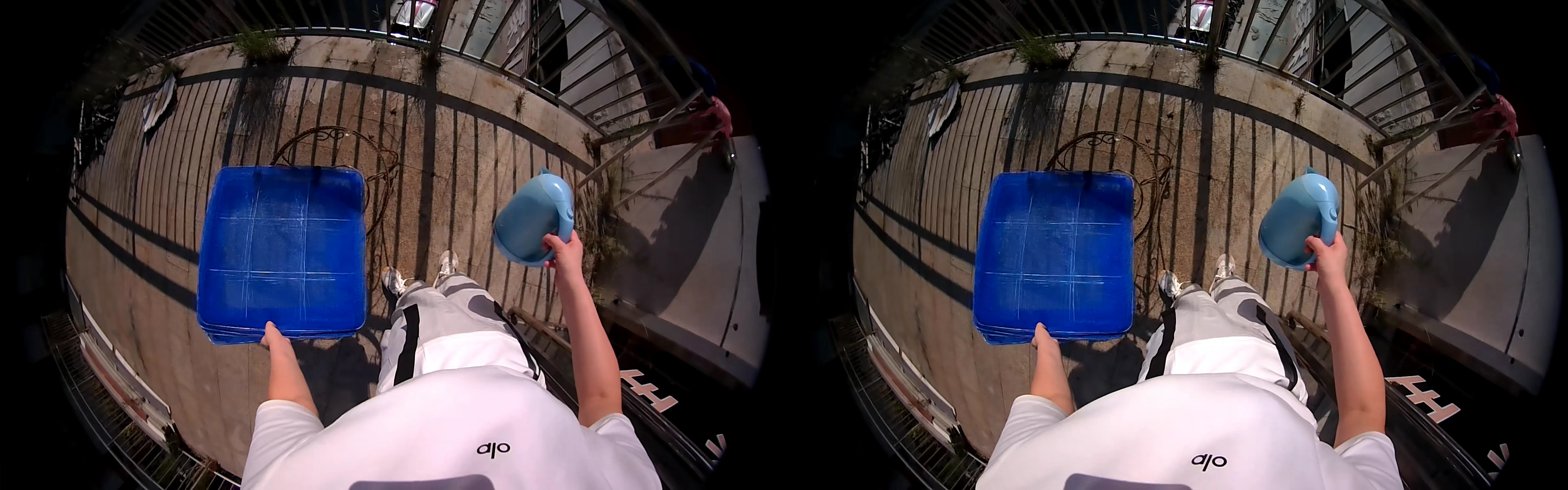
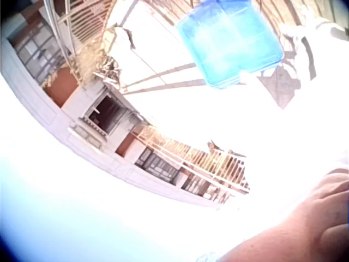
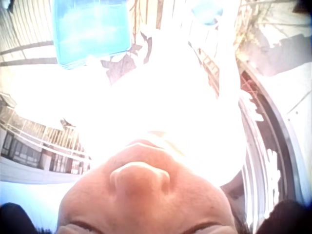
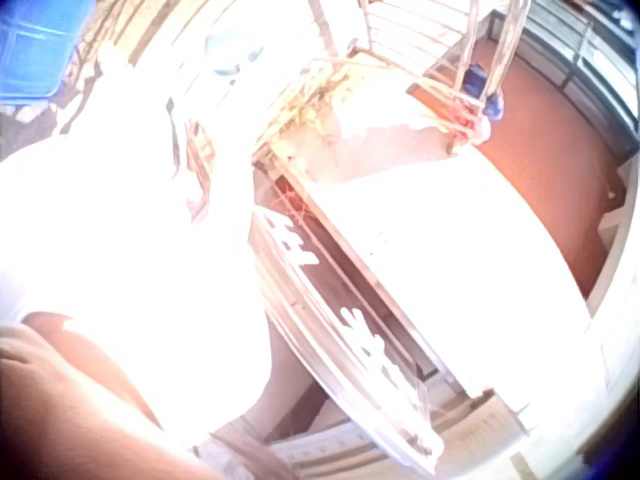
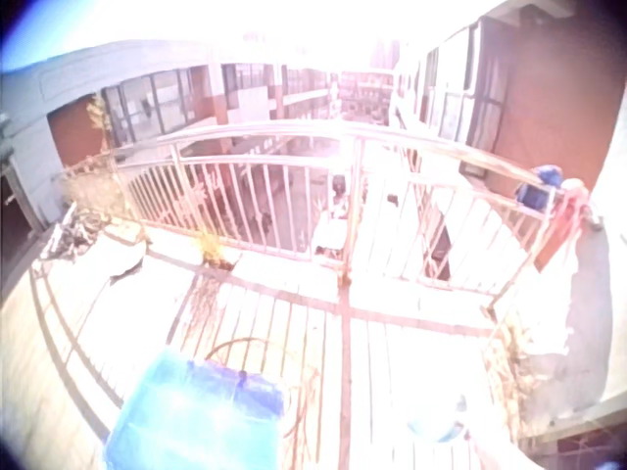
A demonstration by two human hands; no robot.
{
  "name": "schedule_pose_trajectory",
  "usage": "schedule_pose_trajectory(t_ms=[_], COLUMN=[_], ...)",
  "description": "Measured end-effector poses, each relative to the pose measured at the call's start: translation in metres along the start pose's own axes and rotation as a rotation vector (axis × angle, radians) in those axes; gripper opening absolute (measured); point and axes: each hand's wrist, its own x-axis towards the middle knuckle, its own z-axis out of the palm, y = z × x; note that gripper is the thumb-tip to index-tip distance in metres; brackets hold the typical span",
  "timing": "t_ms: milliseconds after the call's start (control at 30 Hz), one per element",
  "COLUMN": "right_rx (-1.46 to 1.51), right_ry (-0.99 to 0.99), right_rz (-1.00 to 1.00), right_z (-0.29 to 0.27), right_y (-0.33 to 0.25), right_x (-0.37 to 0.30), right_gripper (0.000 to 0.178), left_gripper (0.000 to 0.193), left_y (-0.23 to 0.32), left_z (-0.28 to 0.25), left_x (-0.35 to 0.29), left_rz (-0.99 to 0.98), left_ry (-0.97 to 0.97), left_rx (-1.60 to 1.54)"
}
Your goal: The person pours water from a blue watering can over a blue mesh drying net while it is on a table and held by hand, then carries the watering can to a sink to refill it, and returns to rinse the net again, finally unzipping and unfolding it.
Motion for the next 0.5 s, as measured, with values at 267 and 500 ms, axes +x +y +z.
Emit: schedule_pose_trajectory(t_ms=[267, 500], right_rx=[-0.095, -0.061], right_ry=[0.0, -0.031], right_rz=[0.012, -0.002], right_z=[-0.001, 0.014], right_y=[0.006, -0.005], right_x=[0.005, 0.004], right_gripper=[0.017, 0.018], left_gripper=[0.028, 0.022], left_y=[0.102, 0.239], left_z=[-0.007, -0.033], left_x=[-0.023, -0.161], left_rz=[0.162, 0.984], left_ry=[-0.276, -0.407], left_rx=[-0.234, -0.238])
